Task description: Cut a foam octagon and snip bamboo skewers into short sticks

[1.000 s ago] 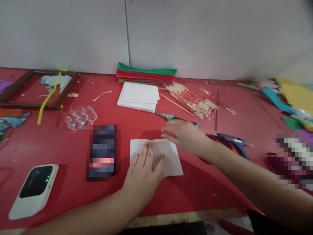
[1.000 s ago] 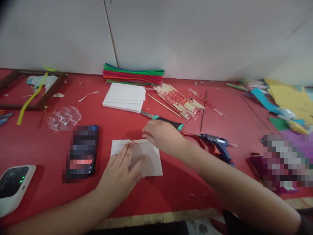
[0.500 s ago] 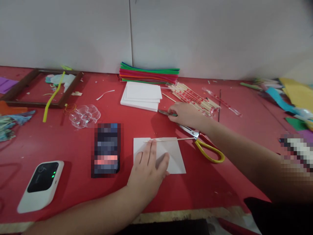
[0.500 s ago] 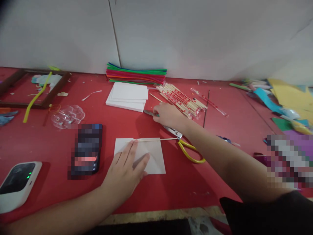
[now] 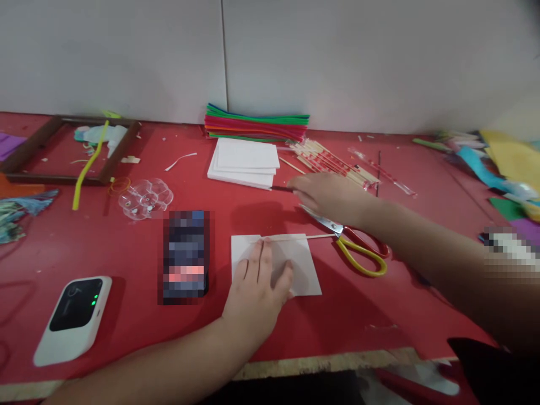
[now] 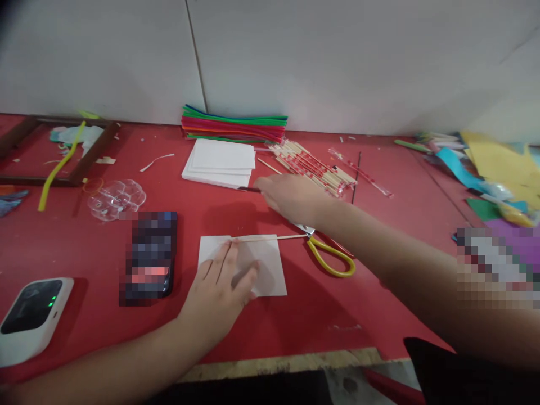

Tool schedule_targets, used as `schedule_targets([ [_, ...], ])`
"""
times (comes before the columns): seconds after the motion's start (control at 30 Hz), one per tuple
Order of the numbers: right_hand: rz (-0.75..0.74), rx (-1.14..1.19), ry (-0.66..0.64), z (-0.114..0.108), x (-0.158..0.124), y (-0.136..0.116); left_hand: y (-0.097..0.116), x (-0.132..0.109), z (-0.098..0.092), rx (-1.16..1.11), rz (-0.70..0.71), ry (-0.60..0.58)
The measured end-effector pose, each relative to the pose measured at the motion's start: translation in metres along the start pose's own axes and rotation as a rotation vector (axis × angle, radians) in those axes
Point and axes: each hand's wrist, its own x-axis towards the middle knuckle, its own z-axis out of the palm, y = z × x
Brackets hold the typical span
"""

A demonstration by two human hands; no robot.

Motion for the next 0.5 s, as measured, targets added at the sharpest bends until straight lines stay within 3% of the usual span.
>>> schedule_targets([
  [0.1,-0.13,-0.048,-0.137,-0.002,-0.009,-0.018,-0.001,0.0,0.0,0.013,0.017,-0.012],
  [0.23,-0.239,-0.084,-0.146,0.009,-0.014,-0.032,-0.001,0.0,0.0,0.007,0.03,-0.018],
  [0.33,-0.205,-0.017,-0.12,0.017,-0.013,-0.036,-0.001,0.0,-0.001,-0.001,0.033,-0.042],
  [0.5,-0.047,0.317,-0.118,0.026,-0.017,-0.035,-0.002,0.002,-0.003,-0.016,0.023,-0.064],
])
